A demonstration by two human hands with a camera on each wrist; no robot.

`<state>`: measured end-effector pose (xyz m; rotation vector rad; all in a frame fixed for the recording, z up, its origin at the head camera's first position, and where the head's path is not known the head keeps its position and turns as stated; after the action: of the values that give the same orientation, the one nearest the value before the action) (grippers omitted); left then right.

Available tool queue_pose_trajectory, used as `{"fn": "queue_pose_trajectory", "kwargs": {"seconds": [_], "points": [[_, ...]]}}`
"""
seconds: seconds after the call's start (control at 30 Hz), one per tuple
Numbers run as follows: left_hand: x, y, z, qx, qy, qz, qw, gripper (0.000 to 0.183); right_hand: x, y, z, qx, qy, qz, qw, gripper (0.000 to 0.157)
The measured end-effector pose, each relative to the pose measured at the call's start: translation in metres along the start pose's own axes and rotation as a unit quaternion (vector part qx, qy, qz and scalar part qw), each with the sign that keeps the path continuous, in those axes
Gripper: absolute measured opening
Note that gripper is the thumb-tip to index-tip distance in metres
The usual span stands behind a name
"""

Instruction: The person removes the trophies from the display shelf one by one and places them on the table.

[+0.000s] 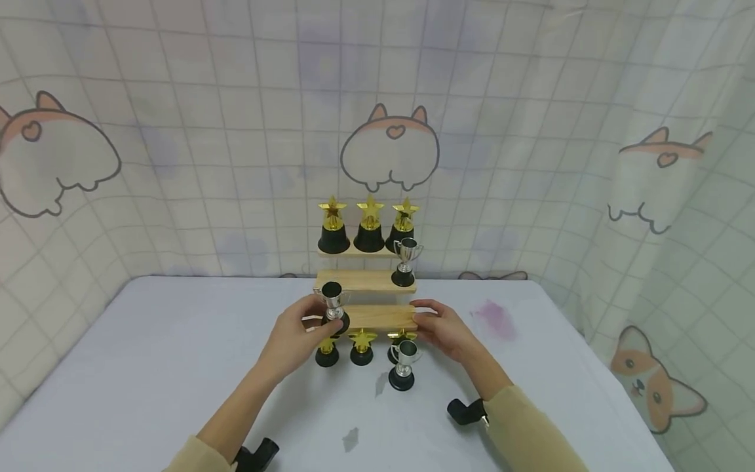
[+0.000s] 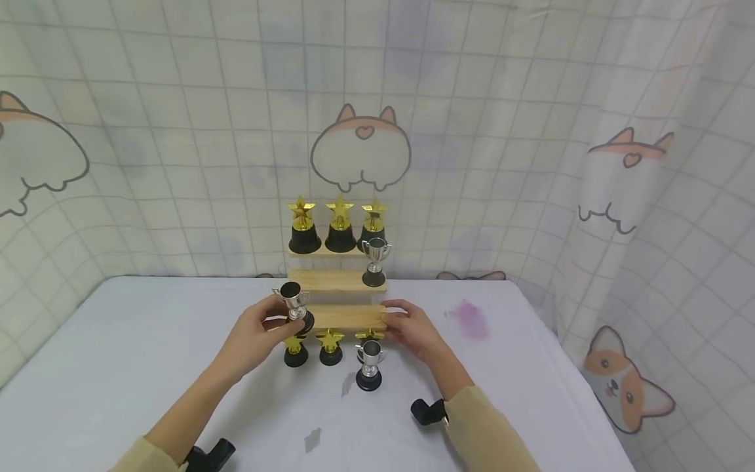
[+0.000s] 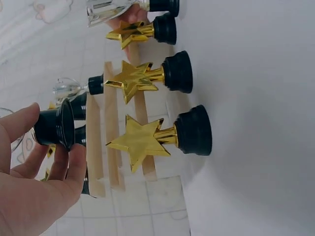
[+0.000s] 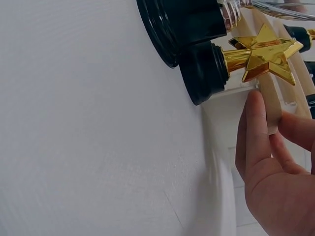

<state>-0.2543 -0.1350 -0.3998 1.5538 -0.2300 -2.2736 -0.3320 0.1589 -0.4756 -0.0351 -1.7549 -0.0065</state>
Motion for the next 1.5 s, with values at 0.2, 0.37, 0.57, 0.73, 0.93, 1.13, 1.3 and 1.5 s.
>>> {"fn": "queue_pose_trajectory", "kwargs": {"seconds": [0.2, 0.37, 0.57, 0.73, 0.93, 1.13, 1.3, 1.5], "points": [[-0.005, 0.011, -0.011, -0.009, -0.014, 0.006, 0.9998, 0.02, 0.006, -0.004, -0.002, 0.002, 0.003, -0.002, 1.0, 0.044], [-0.005, 0.017, -0.024, -0.01, -0.025, 0.004, 0.9996, 0.02, 0.004, -0.002, -0.002, -0.005, -0.003, -0.007, 1.0, 0.043], [0.001, 0.021, -0.039, -0.014, -0.014, 0.0, 0.9998, 0.021, 0.002, -0.001, -0.001, -0.003, -0.002, 0.002, 1.0, 0.043], [0.008, 0.017, -0.051, 0.002, 0.005, 0.003, 1.0, 0.021, 0.001, -0.001, -0.002, 0.0, -0.007, -0.004, 1.0, 0.044], [0.016, 0.002, -0.055, 0.021, 0.026, 0.002, 0.9994, 0.023, 0.004, -0.001, -0.002, 0.004, -0.004, -0.001, 1.0, 0.044], [0.018, -0.009, -0.055, 0.02, 0.033, -0.002, 0.9993, 0.023, 0.003, -0.001, -0.002, 0.005, -0.007, 0.0, 1.0, 0.044], [0.019, -0.017, -0.054, 0.019, 0.036, 0.009, 0.9991, 0.023, 0.003, -0.001, -0.001, 0.0, -0.009, 0.001, 1.0, 0.043], [0.022, -0.031, -0.054, 0.035, 0.03, 0.024, 0.9987, 0.023, 0.003, -0.002, -0.001, -0.003, -0.01, -0.002, 1.0, 0.043]]}}
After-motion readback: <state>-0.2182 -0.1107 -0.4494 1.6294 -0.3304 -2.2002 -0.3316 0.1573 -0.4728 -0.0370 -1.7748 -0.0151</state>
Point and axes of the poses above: each hand's wrist, its own z-axis towards the middle knuckle, its own y-axis out of the back of the hand, x = y × z, the point moved 4 cm from there along z, towards the middle knuckle, and after that the axes turned 14 degrees about -x, right-handed, at the moved point
